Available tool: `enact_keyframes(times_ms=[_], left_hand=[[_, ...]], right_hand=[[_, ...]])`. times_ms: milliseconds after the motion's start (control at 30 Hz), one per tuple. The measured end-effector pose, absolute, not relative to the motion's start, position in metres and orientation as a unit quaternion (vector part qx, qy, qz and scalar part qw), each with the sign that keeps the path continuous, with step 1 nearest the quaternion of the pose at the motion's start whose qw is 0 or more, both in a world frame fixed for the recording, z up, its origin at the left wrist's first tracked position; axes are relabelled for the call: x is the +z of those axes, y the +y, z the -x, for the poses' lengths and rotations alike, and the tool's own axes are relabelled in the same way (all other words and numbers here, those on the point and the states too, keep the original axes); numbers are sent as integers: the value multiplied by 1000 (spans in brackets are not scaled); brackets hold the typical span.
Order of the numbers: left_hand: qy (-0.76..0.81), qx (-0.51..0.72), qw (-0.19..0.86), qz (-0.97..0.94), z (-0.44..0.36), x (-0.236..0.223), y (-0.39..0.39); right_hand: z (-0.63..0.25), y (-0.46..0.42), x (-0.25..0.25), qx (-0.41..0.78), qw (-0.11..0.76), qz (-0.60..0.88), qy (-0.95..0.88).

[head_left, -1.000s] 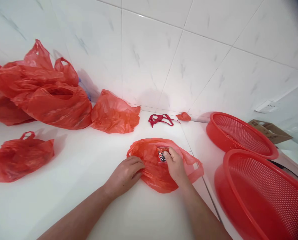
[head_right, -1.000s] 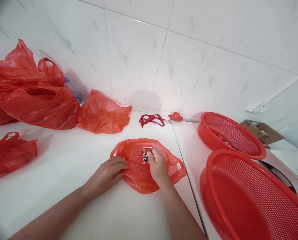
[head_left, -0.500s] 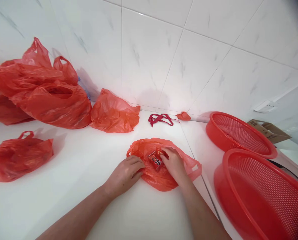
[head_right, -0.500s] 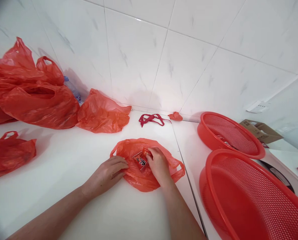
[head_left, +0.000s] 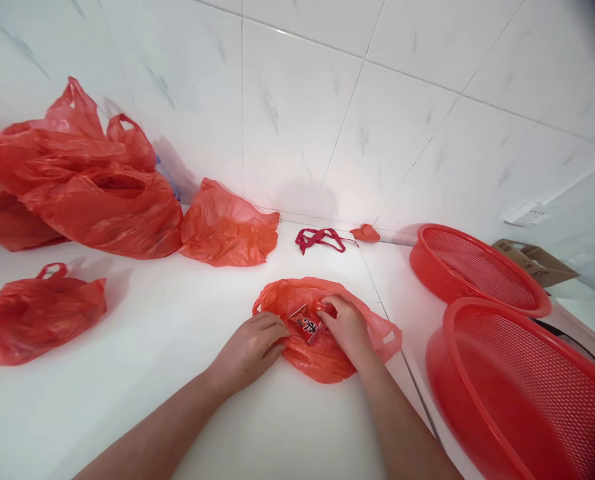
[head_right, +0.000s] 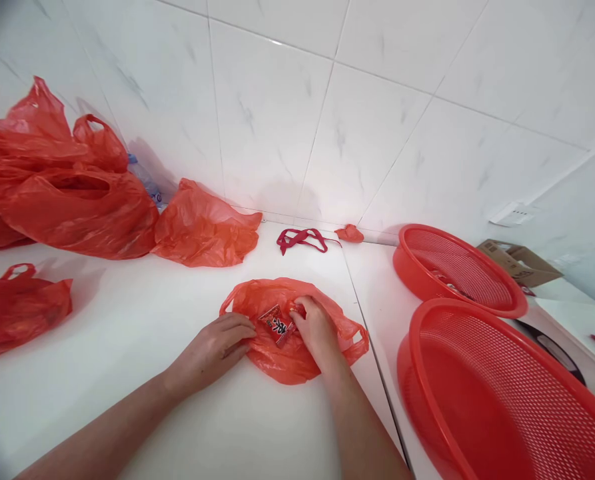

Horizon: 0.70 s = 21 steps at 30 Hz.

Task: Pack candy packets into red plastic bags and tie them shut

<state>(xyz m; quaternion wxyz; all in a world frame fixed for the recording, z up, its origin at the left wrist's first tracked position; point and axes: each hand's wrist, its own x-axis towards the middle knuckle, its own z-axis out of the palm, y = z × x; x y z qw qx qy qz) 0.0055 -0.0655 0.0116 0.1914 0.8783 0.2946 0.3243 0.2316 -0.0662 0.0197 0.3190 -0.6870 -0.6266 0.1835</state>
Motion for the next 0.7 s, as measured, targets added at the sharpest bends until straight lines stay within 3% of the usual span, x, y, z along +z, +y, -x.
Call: enact_keyframes(times_ms=[267,700], left_hand=[[288,325,189,-881,-5,13,-65],[284,336,184,-879,-5,14,-66]], right_hand=[[-230,-69,25,175,457,665,-564],[-240,-67,28,171,522,657,-516]])
